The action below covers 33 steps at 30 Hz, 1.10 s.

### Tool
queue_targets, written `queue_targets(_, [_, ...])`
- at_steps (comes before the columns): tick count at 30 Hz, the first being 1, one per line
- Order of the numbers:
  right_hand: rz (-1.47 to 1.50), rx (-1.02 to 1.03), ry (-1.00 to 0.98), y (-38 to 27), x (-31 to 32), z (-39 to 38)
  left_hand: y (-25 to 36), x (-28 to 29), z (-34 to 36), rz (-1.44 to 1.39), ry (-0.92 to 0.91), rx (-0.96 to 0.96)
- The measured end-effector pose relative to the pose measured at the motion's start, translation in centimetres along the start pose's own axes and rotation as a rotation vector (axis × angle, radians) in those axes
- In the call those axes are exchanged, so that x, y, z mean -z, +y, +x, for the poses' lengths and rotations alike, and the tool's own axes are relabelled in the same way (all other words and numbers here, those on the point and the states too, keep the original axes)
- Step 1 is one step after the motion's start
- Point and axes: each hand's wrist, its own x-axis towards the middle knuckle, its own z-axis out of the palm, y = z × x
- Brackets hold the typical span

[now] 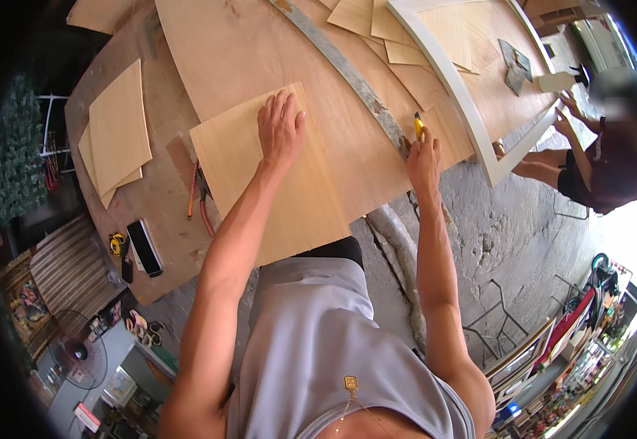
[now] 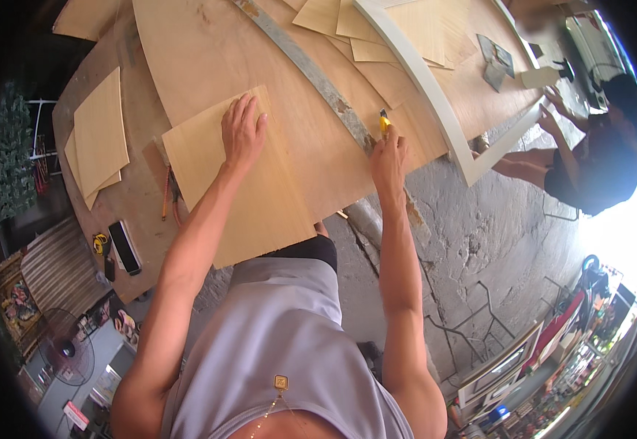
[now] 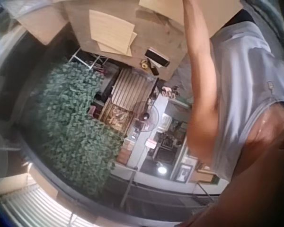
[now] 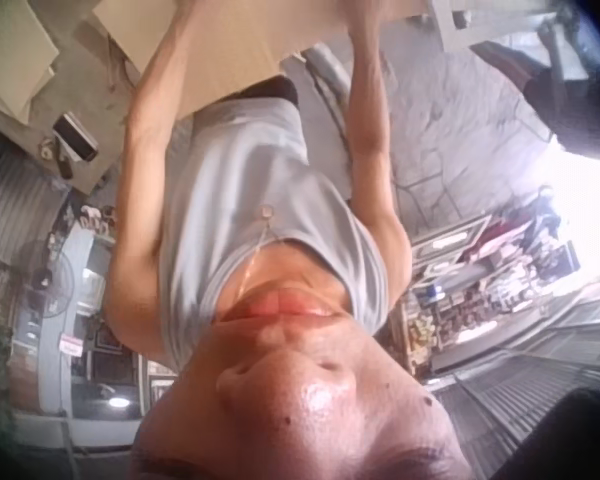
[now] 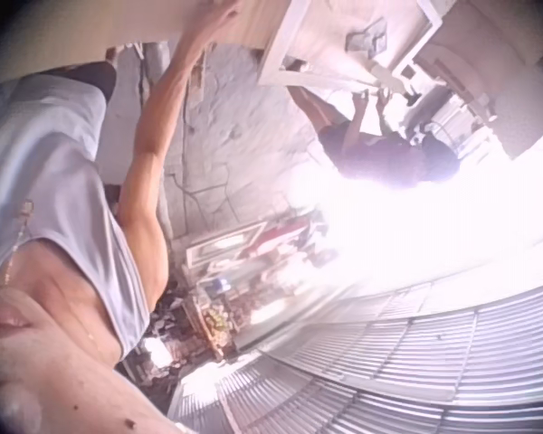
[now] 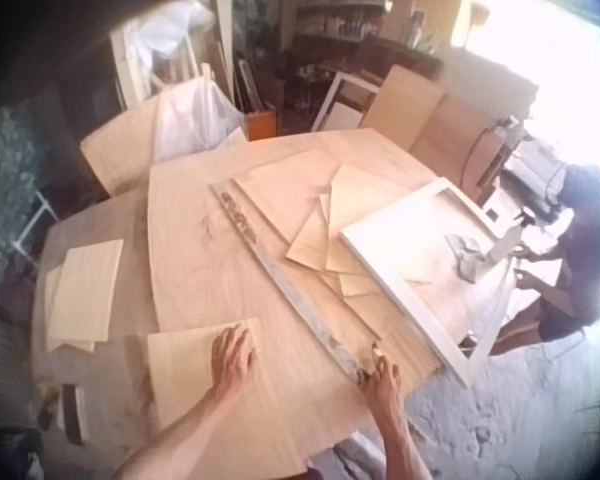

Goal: The person uses a utility knife and a metal ruler to cut rectangular pieces of plywood on a workbench. They repeatedly score the wood along the ruler edge, then snap off the cut sections. A second person is visible in the background working on a wooden frame.

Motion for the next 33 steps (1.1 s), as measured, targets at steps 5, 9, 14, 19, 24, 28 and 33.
queue_targets(5, [1.028,-0.418,-0.325,-3.6,0.4,1.3,-0.6,-2.9,-0.2,0.133,0.029,0.031])
queue_targets(9, [1.239,-0.277,-0.541,-9.3,-1.0,2.9,-0.5,-2.7,-0.3,0.142,-0.014,0.05])
queue_targets(14, [0.9,-0.297,-0.557,-13.9,-5.2,3.9,-0.3,-2.3,-0.1,0.149,-0.009,0.073])
queue_targets(19, [0.671,0.022,-0.402,-15.7,-6.2,3.8,-0.3,-2.6,-0.2,0.158,-0.005,0.1])
queue_targets(24, [0.719,0.091,-0.387,-16.1,-6.5,3.1,-0.2,-2.6,-0.1,0.152,0.0,0.108])
queue_targets(28, [0.682,0.094,-0.444,-16.1,-6.9,3.1,-0.4,-2.8,-0.2,0.142,0.017,0.103])
queue_targets(33, [0.602,0.077,-0.497,-17.0,-5.8,3.6,-0.2,-2.6,-0.1,0.15,0.011,0.097])
